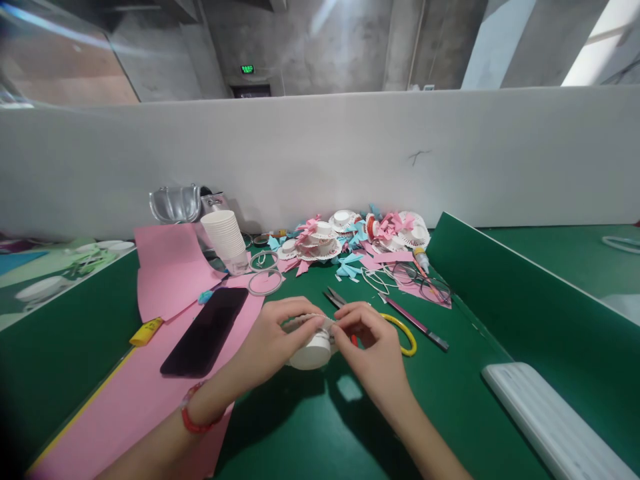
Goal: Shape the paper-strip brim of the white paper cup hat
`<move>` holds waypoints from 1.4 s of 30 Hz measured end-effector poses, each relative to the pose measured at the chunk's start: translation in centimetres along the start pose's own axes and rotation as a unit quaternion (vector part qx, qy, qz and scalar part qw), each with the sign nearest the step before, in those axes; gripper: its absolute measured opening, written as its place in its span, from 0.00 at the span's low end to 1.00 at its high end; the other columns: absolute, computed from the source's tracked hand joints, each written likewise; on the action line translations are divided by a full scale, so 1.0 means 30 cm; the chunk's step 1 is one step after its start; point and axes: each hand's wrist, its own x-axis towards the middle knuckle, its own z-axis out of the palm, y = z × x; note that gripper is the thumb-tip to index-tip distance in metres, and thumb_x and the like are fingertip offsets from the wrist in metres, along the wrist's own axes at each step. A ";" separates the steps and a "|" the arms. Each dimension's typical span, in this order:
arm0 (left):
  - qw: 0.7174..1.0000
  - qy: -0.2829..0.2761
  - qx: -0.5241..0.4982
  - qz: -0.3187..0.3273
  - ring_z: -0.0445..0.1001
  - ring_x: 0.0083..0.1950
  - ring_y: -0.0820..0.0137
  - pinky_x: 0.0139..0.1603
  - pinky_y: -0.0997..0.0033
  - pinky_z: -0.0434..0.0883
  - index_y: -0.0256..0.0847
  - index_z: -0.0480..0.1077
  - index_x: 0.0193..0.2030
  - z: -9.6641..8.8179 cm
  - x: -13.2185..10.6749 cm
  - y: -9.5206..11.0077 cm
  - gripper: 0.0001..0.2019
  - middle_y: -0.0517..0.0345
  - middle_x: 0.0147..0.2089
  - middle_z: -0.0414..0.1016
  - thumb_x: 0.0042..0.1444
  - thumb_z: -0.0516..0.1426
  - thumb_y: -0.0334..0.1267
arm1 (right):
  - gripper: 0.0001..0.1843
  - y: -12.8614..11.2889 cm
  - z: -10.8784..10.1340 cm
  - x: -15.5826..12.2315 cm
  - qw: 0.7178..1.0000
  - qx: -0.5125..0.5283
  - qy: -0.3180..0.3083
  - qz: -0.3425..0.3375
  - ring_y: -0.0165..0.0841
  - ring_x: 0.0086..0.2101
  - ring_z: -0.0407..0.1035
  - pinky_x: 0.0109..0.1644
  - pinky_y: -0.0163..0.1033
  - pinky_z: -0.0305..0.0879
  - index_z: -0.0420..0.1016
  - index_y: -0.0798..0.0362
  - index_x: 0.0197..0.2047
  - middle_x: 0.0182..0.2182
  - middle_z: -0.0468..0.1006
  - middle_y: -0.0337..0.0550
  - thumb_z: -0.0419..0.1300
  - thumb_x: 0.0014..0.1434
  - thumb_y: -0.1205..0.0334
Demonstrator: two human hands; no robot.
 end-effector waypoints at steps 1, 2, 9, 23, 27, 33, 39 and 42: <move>1.000 0.002 -0.008 -0.005 0.69 0.33 0.72 0.33 0.75 0.65 0.36 0.71 0.27 -0.004 0.002 -0.001 0.08 0.57 0.30 0.73 0.51 0.51 0.33 | 0.04 -0.004 -0.002 0.002 1.000 0.000 -0.007 -0.005 0.33 0.33 0.67 0.32 0.36 0.66 0.69 0.52 0.24 0.30 0.71 0.44 0.59 0.48 0.62; 1.000 0.005 -0.016 -0.010 0.69 0.33 0.72 0.33 0.75 0.65 0.36 0.71 0.27 -0.008 0.003 -0.001 0.08 0.57 0.30 0.73 0.51 0.52 0.33 | 0.04 -0.008 -0.005 0.003 1.000 -0.001 -0.014 -0.007 0.34 0.33 0.67 0.32 0.36 0.66 0.70 0.52 0.25 0.30 0.71 0.44 0.59 0.48 0.63; 0.996 0.019 -0.065 -0.049 0.70 0.32 0.72 0.32 0.76 0.66 0.36 0.71 0.27 -0.034 0.011 0.001 0.06 0.57 0.30 0.74 0.49 0.53 0.33 | 0.01 -0.026 -0.022 0.016 1.000 -0.018 -0.017 0.000 0.35 0.34 0.68 0.34 0.37 0.67 0.73 0.51 0.27 0.30 0.75 0.44 0.61 0.47 0.63; 0.994 -0.026 -0.097 -0.033 0.69 0.34 0.71 0.35 0.74 0.66 0.37 0.71 0.28 -0.035 0.007 0.001 0.07 0.57 0.32 0.72 0.50 0.53 0.34 | 0.03 -0.029 -0.006 -0.001 0.999 -0.035 0.002 -0.041 0.31 0.29 0.67 0.32 0.35 0.67 0.68 0.51 0.25 0.25 0.71 0.39 0.60 0.47 0.66; 0.994 -0.020 -0.089 -0.058 0.69 0.31 0.72 0.32 0.76 0.66 0.37 0.71 0.27 -0.032 0.007 0.005 0.06 0.58 0.29 0.73 0.49 0.53 0.34 | 0.02 -0.024 -0.001 -0.012 0.994 -0.083 0.036 -0.062 0.33 0.30 0.67 0.33 0.36 0.67 0.69 0.51 0.26 0.26 0.72 0.41 0.60 0.48 0.65; 0.989 -0.017 -0.101 -0.105 0.68 0.29 0.73 0.29 0.77 0.64 0.36 0.71 0.26 -0.024 0.016 -0.010 0.05 0.59 0.27 0.72 0.46 0.55 0.32 | 0.01 -0.020 -0.001 -0.021 0.984 -0.141 0.061 -0.087 0.34 0.31 0.69 0.36 0.38 0.67 0.73 0.50 0.28 0.28 0.76 0.41 0.60 0.48 0.64; 0.982 -0.008 -0.132 -0.137 0.66 0.29 0.73 0.28 0.77 0.63 0.35 0.70 0.26 -0.019 0.020 -0.031 0.04 0.59 0.27 0.70 0.45 0.55 0.33 | 0.03 -0.025 0.000 -0.016 0.987 -0.152 0.031 -0.053 0.33 0.28 0.70 0.29 0.36 0.67 0.73 0.51 0.29 0.27 0.76 0.41 0.58 0.50 0.63; 0.979 -0.024 -0.144 -0.143 0.65 0.28 0.74 0.27 0.78 0.62 0.36 0.69 0.25 -0.016 0.020 -0.029 0.04 0.60 0.26 0.68 0.45 0.55 0.33 | 0.04 -0.024 0.003 -0.016 0.987 -0.152 0.026 -0.046 0.33 0.27 0.69 0.27 0.35 0.67 0.73 0.51 0.28 0.26 0.76 0.41 0.57 0.50 0.63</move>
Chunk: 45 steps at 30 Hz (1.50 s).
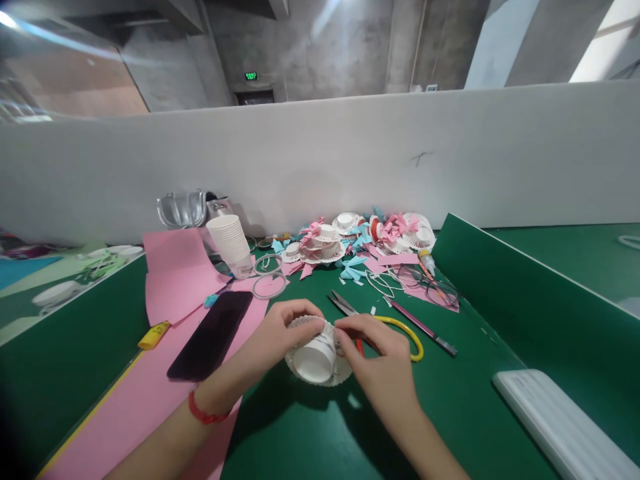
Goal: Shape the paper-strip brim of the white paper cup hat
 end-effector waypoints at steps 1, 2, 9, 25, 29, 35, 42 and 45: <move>1.000 -0.002 -0.002 -0.003 0.65 0.28 0.74 0.27 0.78 0.62 0.36 0.69 0.25 0.001 0.000 0.001 0.03 0.60 0.26 0.68 0.45 0.55 0.32 | 0.04 -0.001 0.000 0.000 1.000 -0.001 0.000 -0.001 0.33 0.27 0.69 0.28 0.36 0.67 0.73 0.51 0.28 0.26 0.76 0.41 0.57 0.50 0.63; 1.000 -0.004 -0.002 -0.005 0.65 0.28 0.74 0.27 0.78 0.61 0.36 0.69 0.25 0.002 0.000 0.002 0.03 0.60 0.26 0.68 0.45 0.55 0.32 | 0.04 -0.002 0.000 0.001 1.000 -0.003 -0.002 -0.003 0.33 0.27 0.69 0.28 0.36 0.67 0.73 0.51 0.28 0.26 0.76 0.41 0.57 0.50 0.63; 0.999 -0.037 -0.009 -0.018 0.62 0.26 0.76 0.25 0.79 0.59 0.36 0.66 0.26 0.002 0.003 -0.004 0.02 0.63 0.24 0.64 0.46 0.54 0.31 | 0.05 -0.009 -0.004 0.006 0.997 -0.046 -0.032 -0.056 0.34 0.29 0.69 0.33 0.38 0.64 0.72 0.49 0.29 0.27 0.75 0.41 0.54 0.52 0.64; 0.998 -0.058 0.033 0.010 0.64 0.28 0.75 0.27 0.78 0.61 0.36 0.66 0.27 -0.010 0.008 -0.017 0.03 0.62 0.26 0.66 0.44 0.52 0.29 | 0.07 0.009 0.012 0.010 0.996 0.020 -0.069 0.052 0.32 0.27 0.67 0.27 0.34 0.63 0.71 0.52 0.30 0.27 0.74 0.42 0.54 0.52 0.60; 0.996 -0.052 0.067 0.019 0.65 0.29 0.73 0.28 0.77 0.62 0.36 0.68 0.26 -0.002 0.005 -0.028 0.04 0.61 0.26 0.68 0.43 0.52 0.29 | 0.09 0.018 0.024 0.005 0.993 0.045 -0.089 0.060 0.31 0.24 0.65 0.27 0.34 0.63 0.68 0.53 0.24 0.22 0.71 0.40 0.54 0.52 0.59; 0.993 -0.057 0.107 0.001 0.63 0.25 0.74 0.23 0.78 0.59 0.35 0.70 0.24 -0.003 0.000 -0.025 0.07 0.61 0.22 0.67 0.45 0.53 0.34 | 0.09 0.017 0.031 -0.007 0.995 0.047 -0.072 0.055 0.30 0.23 0.64 0.26 0.33 0.61 0.69 0.53 0.24 0.21 0.70 0.39 0.55 0.52 0.59; 0.994 -0.032 0.104 -0.021 0.62 0.23 0.75 0.21 0.78 0.57 0.34 0.69 0.21 -0.014 0.003 -0.032 0.06 0.62 0.19 0.66 0.43 0.54 0.33 | 0.12 0.027 0.035 0.001 0.975 0.153 -0.080 0.137 0.29 0.22 0.63 0.25 0.31 0.60 0.67 0.53 0.25 0.20 0.67 0.36 0.54 0.51 0.53; 0.995 -0.045 0.091 -0.009 0.64 0.24 0.74 0.23 0.77 0.60 0.34 0.70 0.22 -0.021 0.027 -0.057 0.07 0.60 0.21 0.68 0.45 0.54 0.35 | 0.12 0.058 0.037 0.006 0.976 0.138 -0.081 0.149 0.28 0.21 0.62 0.24 0.32 0.59 0.68 0.54 0.24 0.19 0.68 0.36 0.57 0.48 0.53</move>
